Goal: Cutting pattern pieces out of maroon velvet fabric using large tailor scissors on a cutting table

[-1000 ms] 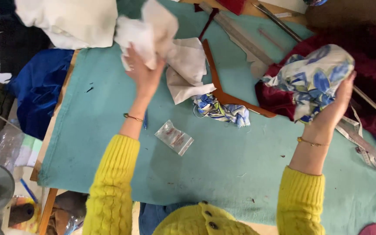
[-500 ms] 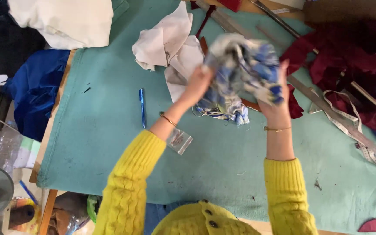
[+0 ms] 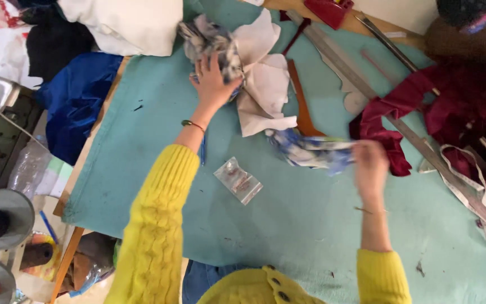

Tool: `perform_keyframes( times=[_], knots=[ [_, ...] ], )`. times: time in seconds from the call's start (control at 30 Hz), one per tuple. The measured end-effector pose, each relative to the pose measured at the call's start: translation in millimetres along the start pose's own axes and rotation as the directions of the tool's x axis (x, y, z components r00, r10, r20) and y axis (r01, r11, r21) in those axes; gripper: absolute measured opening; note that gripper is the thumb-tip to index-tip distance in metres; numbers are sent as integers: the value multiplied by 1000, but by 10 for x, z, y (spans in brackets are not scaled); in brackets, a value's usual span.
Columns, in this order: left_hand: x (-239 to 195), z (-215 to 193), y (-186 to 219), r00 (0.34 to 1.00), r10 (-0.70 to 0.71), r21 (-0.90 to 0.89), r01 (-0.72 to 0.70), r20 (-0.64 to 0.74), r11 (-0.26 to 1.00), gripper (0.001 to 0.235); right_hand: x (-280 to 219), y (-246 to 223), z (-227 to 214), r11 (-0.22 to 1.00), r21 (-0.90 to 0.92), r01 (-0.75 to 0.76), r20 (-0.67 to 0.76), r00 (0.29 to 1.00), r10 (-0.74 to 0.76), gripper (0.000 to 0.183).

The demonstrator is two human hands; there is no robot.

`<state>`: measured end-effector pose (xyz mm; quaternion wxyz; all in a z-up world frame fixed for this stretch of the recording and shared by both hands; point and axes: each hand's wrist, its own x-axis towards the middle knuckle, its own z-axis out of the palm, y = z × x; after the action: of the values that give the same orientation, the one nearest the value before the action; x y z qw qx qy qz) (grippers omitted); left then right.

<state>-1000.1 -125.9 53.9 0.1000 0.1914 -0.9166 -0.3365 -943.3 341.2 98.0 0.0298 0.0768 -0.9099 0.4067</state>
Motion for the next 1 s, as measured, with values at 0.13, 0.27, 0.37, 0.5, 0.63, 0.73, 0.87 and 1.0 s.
perform_keyframes(
  times=[0.13,0.27,0.37,0.5,0.63,0.73,0.87,1.0],
  knots=[
    [-77,170,85,999,42,242,-36,-19,970,129,179,-133,-686,786,588,191,-442,890,115,10],
    [-63,214,214,984,-71,224,32,164,974,142,36,-555,-955,788,577,214,-483,868,118,10],
    [21,399,99,976,-53,342,-22,210,939,156,-103,-713,-952,758,558,338,-428,900,-87,15],
    [187,452,-117,991,101,474,-133,93,870,129,-284,-511,-885,559,804,200,-295,952,83,14],
    [273,459,-407,931,364,552,-287,-33,783,43,-484,-573,-845,439,889,131,-212,967,140,17],
    [236,403,-425,914,389,430,-307,-116,849,22,-697,-213,-804,371,916,152,-229,958,173,11],
    [-18,-65,129,981,181,-19,-183,-75,983,27,-1005,-282,-798,442,891,106,-248,929,276,9],
    [-290,-401,539,980,172,-457,-201,-105,867,26,-1174,-406,-747,491,871,34,-241,899,365,8]
  ],
)
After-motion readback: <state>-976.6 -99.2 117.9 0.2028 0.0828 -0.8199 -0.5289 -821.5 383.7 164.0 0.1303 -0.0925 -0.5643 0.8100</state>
